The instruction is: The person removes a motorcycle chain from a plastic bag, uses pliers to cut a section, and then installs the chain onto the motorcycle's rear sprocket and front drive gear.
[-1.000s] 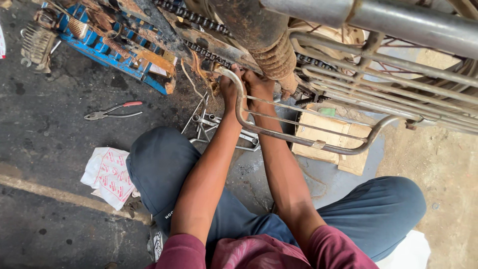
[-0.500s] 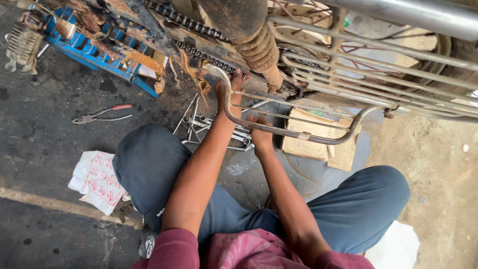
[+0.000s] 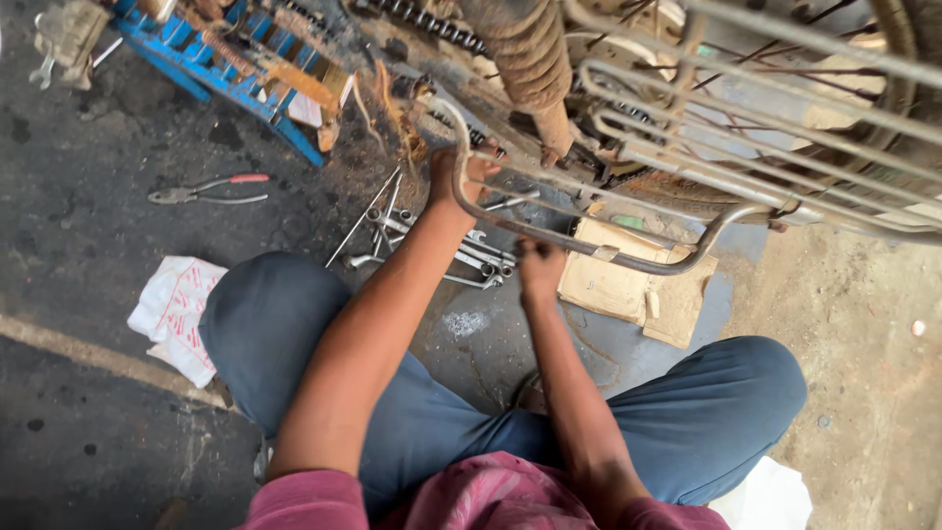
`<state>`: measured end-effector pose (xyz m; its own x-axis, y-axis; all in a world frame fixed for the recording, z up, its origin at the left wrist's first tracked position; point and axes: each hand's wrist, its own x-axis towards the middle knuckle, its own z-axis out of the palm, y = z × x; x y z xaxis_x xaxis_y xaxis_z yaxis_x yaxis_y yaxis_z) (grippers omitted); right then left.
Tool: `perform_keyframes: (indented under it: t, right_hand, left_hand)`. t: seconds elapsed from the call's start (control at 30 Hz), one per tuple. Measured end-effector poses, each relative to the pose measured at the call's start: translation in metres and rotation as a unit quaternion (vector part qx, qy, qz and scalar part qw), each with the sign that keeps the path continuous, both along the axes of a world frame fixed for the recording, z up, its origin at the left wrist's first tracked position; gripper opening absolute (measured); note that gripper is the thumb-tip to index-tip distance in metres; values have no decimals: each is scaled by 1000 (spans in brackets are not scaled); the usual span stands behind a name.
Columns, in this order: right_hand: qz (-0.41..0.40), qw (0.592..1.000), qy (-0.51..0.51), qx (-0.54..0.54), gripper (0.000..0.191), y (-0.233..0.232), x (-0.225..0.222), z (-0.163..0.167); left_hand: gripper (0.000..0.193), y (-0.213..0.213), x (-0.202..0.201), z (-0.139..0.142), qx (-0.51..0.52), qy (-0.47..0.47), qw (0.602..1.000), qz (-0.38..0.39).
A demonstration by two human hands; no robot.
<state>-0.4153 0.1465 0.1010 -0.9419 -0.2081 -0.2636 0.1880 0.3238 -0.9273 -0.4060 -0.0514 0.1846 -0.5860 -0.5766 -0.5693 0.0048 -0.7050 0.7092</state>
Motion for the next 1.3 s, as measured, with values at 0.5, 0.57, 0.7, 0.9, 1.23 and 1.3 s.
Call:
perform_keyframes:
  t: [0.5,0.57,0.7,0.9,1.23,1.3]
  right_hand:
    - [351,831,345,258,23,-21,61,-14]
    - [350,838,315,275,22,-31,64,-8]
    - [384,790,416,237,30,-43,63,5]
    - [443,793,297,294,34,-82,60,16]
    - [576,701,185,378,36,-29,101,-45]
    - [671,688,173,216,39,-24,92,-57]
  left_hand:
    - [12,-2,15,-2,-44,76,996,23]
    - [14,-6,17,9,-44,-4,999,-26]
    - [18,-16,21,31,-40,-106,988,-102]
    - [12,-21,21,58,-39,-117,985,-123]
    - [17,-25,11,8,-41,15,992,-119]
    - [19,-27,6,6,-32,15,991,-125]
